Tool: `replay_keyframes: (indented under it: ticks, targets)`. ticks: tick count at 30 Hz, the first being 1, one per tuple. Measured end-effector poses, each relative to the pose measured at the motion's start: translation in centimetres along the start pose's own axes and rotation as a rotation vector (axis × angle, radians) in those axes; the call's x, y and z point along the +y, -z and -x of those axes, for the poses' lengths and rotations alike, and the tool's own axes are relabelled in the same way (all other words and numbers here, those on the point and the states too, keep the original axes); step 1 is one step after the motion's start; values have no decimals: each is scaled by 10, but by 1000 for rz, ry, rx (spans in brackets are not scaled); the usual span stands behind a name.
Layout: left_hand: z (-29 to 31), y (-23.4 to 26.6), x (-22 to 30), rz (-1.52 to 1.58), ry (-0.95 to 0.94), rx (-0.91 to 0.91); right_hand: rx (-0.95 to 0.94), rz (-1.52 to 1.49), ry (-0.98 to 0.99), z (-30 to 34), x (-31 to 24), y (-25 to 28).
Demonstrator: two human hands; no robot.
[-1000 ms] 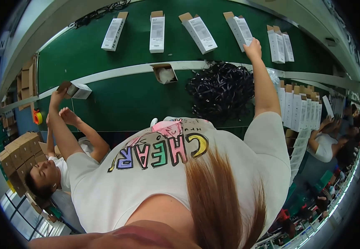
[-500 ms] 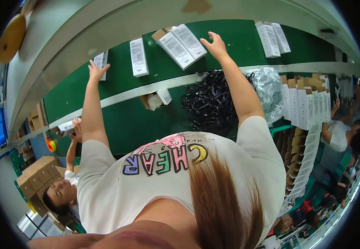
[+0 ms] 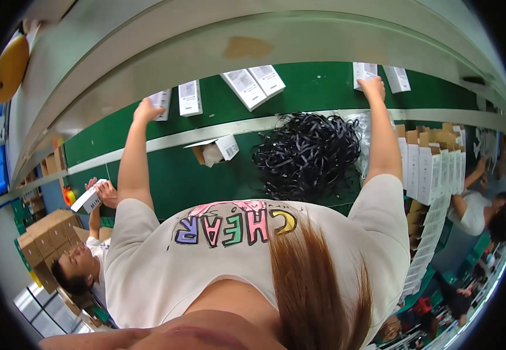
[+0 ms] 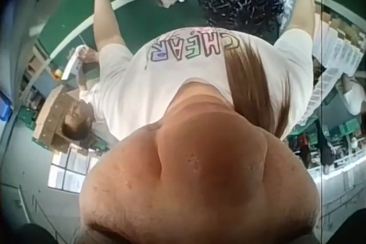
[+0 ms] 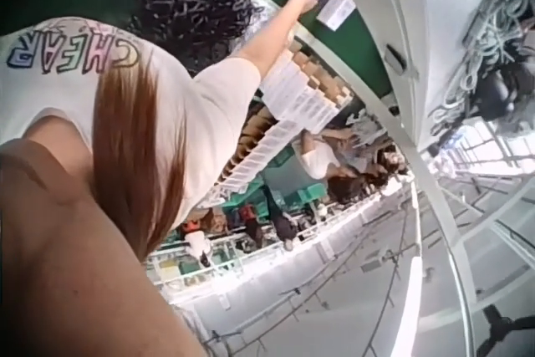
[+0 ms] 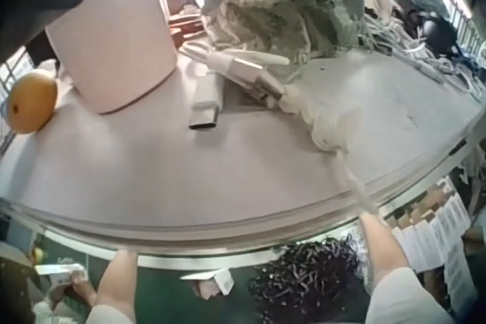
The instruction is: Packaging small product units into individual boxes and then loading those boxes into larger cardboard trays on a production line.
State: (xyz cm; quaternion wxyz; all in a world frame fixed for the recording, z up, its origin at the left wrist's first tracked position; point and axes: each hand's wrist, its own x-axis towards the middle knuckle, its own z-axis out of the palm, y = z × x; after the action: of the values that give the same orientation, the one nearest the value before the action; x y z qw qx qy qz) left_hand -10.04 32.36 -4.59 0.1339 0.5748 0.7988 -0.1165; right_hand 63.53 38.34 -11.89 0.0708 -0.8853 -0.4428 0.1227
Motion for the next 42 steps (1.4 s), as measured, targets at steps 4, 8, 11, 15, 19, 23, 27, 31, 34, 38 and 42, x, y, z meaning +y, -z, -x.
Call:
replay_keyframes:
  ticks: [4,8,11,15,19,23,27,31,34,38,42]
  targets:
    - [43,-28,47,437,-120,-80,-91,-50,419,85,-90,-17]
    - [63,-44,77,775,-171,-179,-495,-612,637,163,-174,-54]
    - [57,-69,82,781,49,-85,-622,-696,592,187,-217,-80]
    - [45,-98,42,814,269,53,-837,-855,407,212,-260,-98]
    - [39,-102,-3,919,356,119,-1021,-954,294,244,-307,-106]
    - [54,-96,-38,983,399,210,-1280,-1058,233,302,-317,-98]
    - [89,-116,-50,1196,433,342,-1257,-1118,406,342,-309,-84]
    - [143,-99,-71,1297,378,636,-1217,-959,668,378,-308,-54]
    - [176,-134,-96,1307,252,737,-1267,-657,849,383,-298,-67]
    - [190,-186,-116,1051,205,775,-1280,-40,1161,377,-309,-88]
    - [217,-215,-117,1159,131,748,-1143,66,1193,398,-297,-73]
